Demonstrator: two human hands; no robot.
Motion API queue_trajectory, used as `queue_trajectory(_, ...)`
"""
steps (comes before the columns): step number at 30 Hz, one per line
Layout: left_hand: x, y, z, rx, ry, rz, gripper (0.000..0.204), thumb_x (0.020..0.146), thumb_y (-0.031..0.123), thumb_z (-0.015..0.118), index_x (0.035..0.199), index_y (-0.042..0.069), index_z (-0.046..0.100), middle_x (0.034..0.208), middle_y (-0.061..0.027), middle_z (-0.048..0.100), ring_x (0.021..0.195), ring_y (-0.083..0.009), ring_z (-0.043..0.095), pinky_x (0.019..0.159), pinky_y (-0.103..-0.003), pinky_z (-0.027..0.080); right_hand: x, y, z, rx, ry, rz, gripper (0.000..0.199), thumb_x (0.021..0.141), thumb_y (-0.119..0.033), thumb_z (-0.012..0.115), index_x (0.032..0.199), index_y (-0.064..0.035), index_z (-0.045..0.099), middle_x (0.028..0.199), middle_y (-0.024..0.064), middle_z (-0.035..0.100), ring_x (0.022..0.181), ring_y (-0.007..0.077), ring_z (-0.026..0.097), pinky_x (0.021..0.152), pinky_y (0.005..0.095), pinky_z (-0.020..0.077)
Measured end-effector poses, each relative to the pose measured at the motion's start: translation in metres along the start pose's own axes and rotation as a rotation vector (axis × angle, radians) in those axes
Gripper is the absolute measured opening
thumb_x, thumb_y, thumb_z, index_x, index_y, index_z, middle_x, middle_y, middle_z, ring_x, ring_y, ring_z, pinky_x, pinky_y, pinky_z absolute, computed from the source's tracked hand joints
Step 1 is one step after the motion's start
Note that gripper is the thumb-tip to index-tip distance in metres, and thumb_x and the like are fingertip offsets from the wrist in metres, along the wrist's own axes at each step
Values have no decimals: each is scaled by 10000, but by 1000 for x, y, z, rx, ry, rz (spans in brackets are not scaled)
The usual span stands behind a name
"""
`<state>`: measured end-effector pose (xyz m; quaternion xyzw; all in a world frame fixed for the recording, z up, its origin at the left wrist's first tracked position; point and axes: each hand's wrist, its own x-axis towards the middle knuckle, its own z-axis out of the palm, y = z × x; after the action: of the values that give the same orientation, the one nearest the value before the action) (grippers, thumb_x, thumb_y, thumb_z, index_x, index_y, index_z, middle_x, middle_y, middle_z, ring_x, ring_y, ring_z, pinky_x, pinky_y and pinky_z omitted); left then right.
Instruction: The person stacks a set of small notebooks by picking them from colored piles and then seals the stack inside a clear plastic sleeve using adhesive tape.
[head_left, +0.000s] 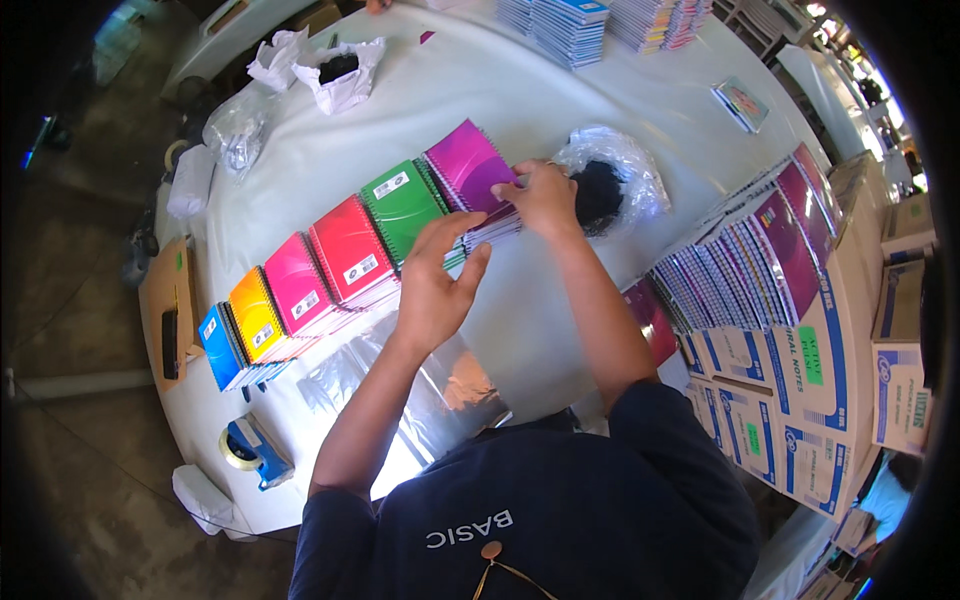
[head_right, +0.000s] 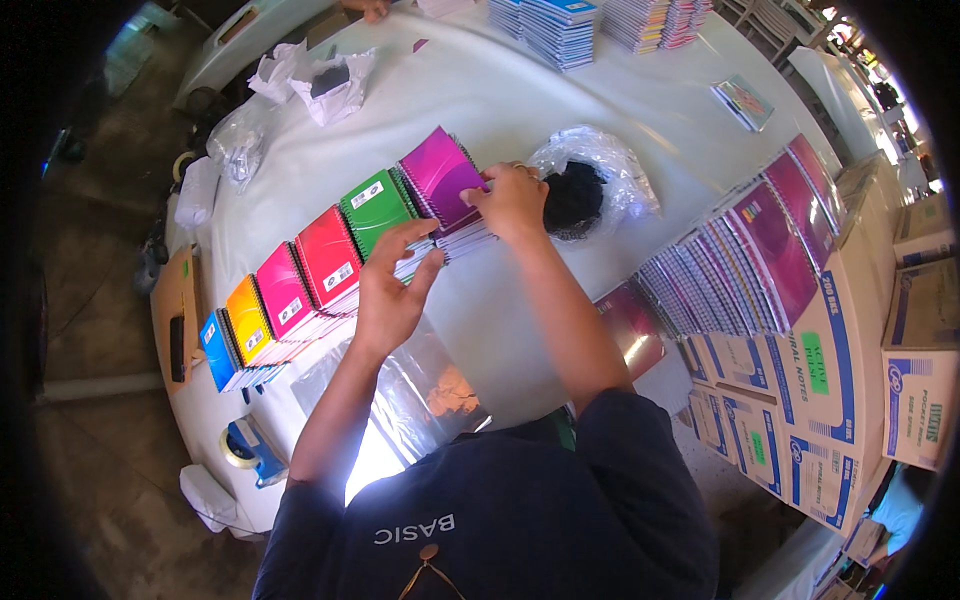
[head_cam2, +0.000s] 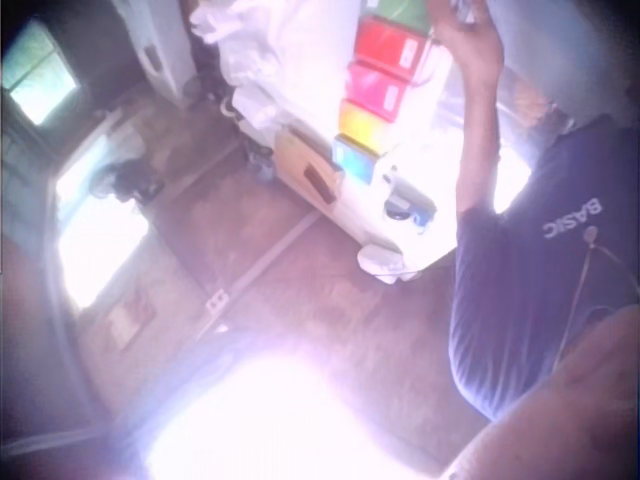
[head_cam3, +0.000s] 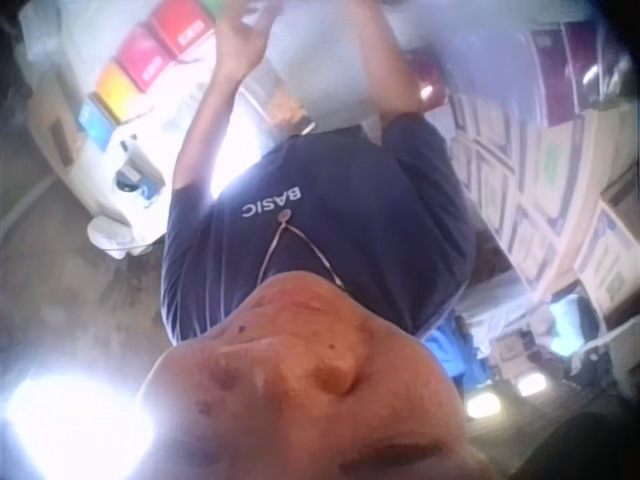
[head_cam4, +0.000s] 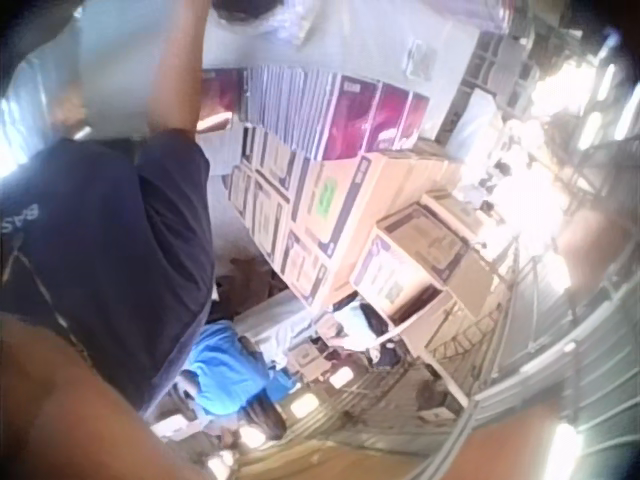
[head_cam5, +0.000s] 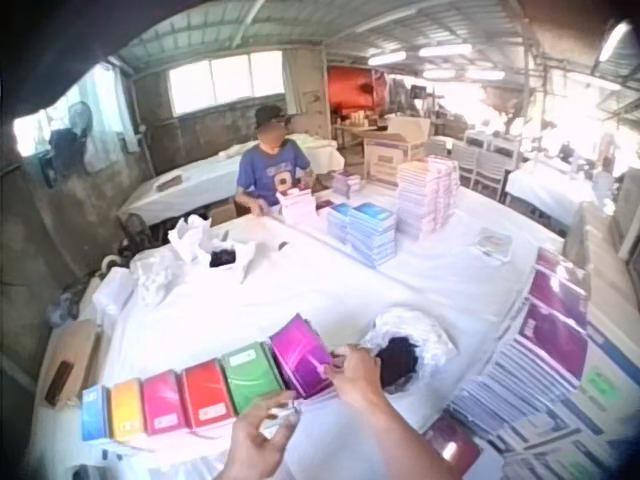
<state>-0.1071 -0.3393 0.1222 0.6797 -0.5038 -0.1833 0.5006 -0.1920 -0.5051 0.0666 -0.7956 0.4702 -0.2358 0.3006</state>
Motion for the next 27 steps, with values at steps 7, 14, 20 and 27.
queue_trajectory(7, -36, -7, -21, -1171, -216, -756, 679, 876, 548, 481, 1296, 24, 386, 1121, -160, 585, 1020, -309, 603, 807, -429, 516, -79, 3, -34, 546, -51, -570, 202, 720, 10, 659, 895, -42, 572, 1022, 144, 634, 1060, 274, 573, 889, 356, 438)
queue_trajectory(14, -40, -14, -24, -1017, -346, -876, 647, 845, 486, 570, 1251, -5, 461, 1085, -142, 614, 952, -213, 614, 828, -390, 496, -120, 37, -28, 680, 2, -692, 237, 646, 122, 631, 795, -60, 604, 1209, 149, 549, 1261, 361, 402, 1048, 453, 298)
queue_trajectory(20, -61, -1, 21, -1052, 39, -561, 244, 855, 135, 662, 1076, 47, 610, 923, -19, 656, 802, -104, 606, 719, -244, 479, -153, 22, -16, 1947, 11, 141, 487, 879, -175, 543, 1323, -33, 404, 1321, 135, 447, 1250, 244, 413, 1057, 384, 295)
queue_trajectory(27, -78, -30, 6, -627, -149, -873, 310, 925, 300, 546, 1005, 7, 610, 878, -47, 628, 763, -150, 581, 740, -259, 455, -161, 36, -4, 1677, -274, 434, 395, 973, -300, 421, 1227, -5, 490, 1130, 121, 602, 1005, 209, 610, 858, 329, 501)
